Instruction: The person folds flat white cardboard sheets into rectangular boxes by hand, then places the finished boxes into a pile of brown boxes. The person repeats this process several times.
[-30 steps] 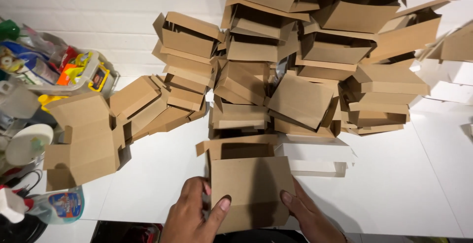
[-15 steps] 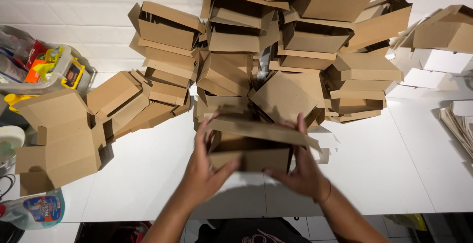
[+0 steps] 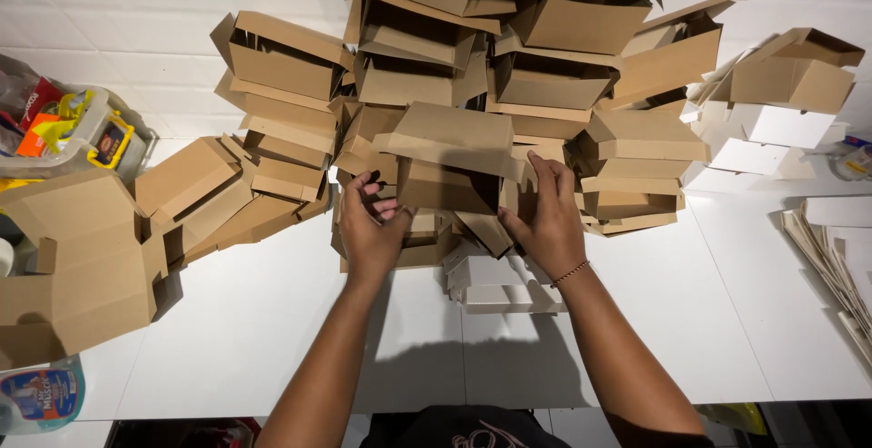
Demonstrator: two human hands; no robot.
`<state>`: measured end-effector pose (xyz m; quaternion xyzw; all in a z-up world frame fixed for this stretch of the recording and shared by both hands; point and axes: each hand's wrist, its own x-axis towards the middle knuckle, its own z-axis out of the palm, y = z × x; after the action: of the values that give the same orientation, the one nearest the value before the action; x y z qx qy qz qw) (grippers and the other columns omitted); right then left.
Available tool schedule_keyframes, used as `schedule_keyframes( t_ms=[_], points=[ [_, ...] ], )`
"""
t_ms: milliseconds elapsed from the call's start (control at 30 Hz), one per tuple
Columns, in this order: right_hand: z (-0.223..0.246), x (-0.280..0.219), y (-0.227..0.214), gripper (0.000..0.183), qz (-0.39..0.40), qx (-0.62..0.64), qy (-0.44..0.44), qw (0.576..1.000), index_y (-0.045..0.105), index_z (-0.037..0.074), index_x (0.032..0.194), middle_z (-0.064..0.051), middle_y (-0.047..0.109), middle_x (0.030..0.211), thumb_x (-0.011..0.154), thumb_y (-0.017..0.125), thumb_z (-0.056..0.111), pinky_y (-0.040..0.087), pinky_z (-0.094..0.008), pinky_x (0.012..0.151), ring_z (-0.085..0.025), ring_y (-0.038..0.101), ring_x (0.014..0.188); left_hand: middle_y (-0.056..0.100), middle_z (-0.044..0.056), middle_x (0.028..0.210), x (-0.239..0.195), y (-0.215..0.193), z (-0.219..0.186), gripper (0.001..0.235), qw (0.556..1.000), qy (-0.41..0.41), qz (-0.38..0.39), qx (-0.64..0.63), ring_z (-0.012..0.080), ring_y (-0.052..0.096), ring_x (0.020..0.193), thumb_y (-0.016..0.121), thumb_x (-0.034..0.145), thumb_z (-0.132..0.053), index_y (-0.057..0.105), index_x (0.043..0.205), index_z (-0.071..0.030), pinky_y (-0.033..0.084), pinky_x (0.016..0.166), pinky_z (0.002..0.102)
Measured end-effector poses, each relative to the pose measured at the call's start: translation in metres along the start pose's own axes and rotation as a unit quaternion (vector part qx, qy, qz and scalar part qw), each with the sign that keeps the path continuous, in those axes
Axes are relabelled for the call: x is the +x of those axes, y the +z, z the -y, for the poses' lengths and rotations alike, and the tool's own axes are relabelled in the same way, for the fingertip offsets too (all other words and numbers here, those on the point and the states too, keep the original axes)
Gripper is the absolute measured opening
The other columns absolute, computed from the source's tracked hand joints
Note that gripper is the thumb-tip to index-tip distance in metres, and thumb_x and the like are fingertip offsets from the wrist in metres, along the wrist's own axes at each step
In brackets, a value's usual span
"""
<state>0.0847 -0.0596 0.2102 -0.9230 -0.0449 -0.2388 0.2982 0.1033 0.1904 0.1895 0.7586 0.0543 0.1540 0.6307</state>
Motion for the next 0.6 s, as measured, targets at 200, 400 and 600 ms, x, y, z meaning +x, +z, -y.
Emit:
schedule_keyframes(
  t_ms=[200,400,600],
  points=[
    [0.002,-0.004,-0.003,0.088,-0.036,-0.052,-0.083,0.995,0.048,0.009,0.15,-0.017,0.049,0.133,0.073,0.09,0.02,0.05,-0.054,0.104,-0.042,0.058,0.125,0.051,0.026,0.128,-0.024,0.004,0.002,0.074,0.998,-0.022,0.012,-0.051,0.0354,0.069,0.111,0.076,0.075,0.008,0.041,0.14,0.004,0.06,0.1,0.038],
    [0.013,-0.021,-0.021,0.085,-0.088,-0.041,-0.175,0.98,0.052,-0.003,0.143,-0.026,0.051,0.127,0.067,0.089,0.007,0.048,-0.059,0.103,-0.05,0.057,0.122,0.057,0.019,0.124,-0.033,-0.032,0.027,0.067,0.996,-0.086,-0.018,-0.031,0.0295,0.069,0.112,0.074,0.079,0.005,0.045,0.138,0.001,0.061,0.098,0.038],
    [0.022,-0.071,-0.062,0.071,-0.143,-0.025,-0.218,0.965,0.049,-0.028,0.138,-0.038,0.041,0.136,0.085,0.085,0.004,0.044,-0.06,0.117,-0.055,0.047,0.134,0.061,0.022,0.111,-0.002,-0.22,0.186,0.056,0.854,0.111,-0.378,0.339,0.044,0.056,0.106,0.08,0.081,-0.033,0.059,0.12,0.001,0.036,0.104,0.053]
  ],
)
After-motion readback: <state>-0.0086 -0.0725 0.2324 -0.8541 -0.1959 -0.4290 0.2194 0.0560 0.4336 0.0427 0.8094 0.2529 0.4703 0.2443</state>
